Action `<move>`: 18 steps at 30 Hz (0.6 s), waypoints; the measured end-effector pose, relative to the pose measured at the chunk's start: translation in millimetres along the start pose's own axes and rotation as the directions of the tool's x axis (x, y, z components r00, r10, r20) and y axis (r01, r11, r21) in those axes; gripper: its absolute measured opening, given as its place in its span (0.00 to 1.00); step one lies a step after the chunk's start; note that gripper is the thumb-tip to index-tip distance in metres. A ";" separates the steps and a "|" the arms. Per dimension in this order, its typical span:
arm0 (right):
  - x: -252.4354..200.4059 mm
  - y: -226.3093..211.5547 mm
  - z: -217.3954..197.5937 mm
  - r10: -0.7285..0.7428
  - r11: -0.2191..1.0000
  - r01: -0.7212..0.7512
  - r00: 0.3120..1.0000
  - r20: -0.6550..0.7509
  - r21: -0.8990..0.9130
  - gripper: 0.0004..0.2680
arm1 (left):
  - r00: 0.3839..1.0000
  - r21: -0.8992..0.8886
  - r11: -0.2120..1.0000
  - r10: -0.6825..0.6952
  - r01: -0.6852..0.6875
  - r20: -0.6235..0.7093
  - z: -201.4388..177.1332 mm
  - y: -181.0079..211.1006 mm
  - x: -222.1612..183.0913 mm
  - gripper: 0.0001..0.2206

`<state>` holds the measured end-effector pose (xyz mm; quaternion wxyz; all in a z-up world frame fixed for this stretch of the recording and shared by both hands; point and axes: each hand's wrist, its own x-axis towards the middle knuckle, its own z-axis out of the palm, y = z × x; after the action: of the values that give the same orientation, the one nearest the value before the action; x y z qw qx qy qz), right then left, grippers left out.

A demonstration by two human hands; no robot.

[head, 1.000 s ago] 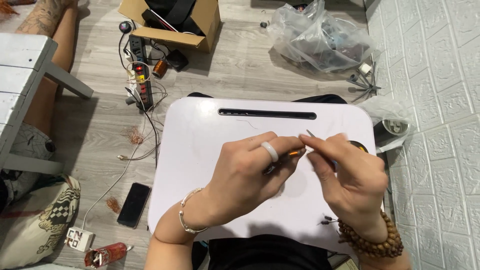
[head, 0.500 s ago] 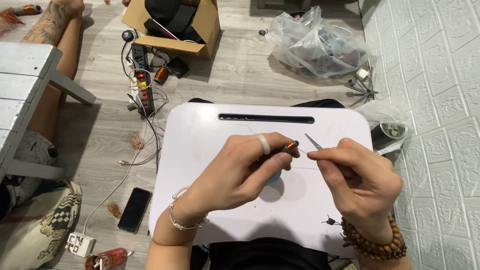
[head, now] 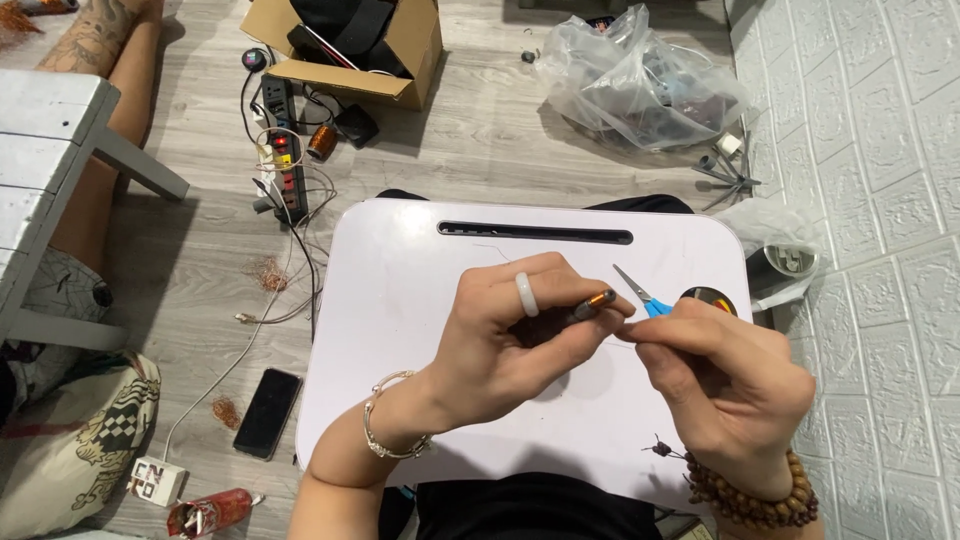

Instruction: Winding thin wire around a small electronic component and cutting it with scissors at a low table.

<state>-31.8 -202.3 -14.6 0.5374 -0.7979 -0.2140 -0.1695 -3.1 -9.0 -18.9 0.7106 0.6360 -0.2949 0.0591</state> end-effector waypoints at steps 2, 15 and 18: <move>1.7 -0.8 -1.3 -0.057 0.995 0.057 0.998 0.007 -0.086 0.04 | 1.000 0.063 0.998 0.011 -0.011 0.002 0.3 4.0 -0.1 0.10; 6.5 -22.4 8.9 -0.324 0.808 0.293 0.945 0.029 -0.511 0.05 | 0.919 0.760 0.565 0.380 -0.321 0.105 24.0 11.8 -1.5 0.11; 3.8 -24.5 6.9 -0.324 0.778 0.304 0.944 0.063 -0.550 0.07 | 0.901 0.792 0.501 0.412 -0.349 0.137 24.3 13.0 -3.2 0.11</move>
<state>-41.1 -187.1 4.0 0.2520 -0.8686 -0.2763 -0.3251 -20.0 -28.5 -8.8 0.3270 0.8024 -0.3437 0.3619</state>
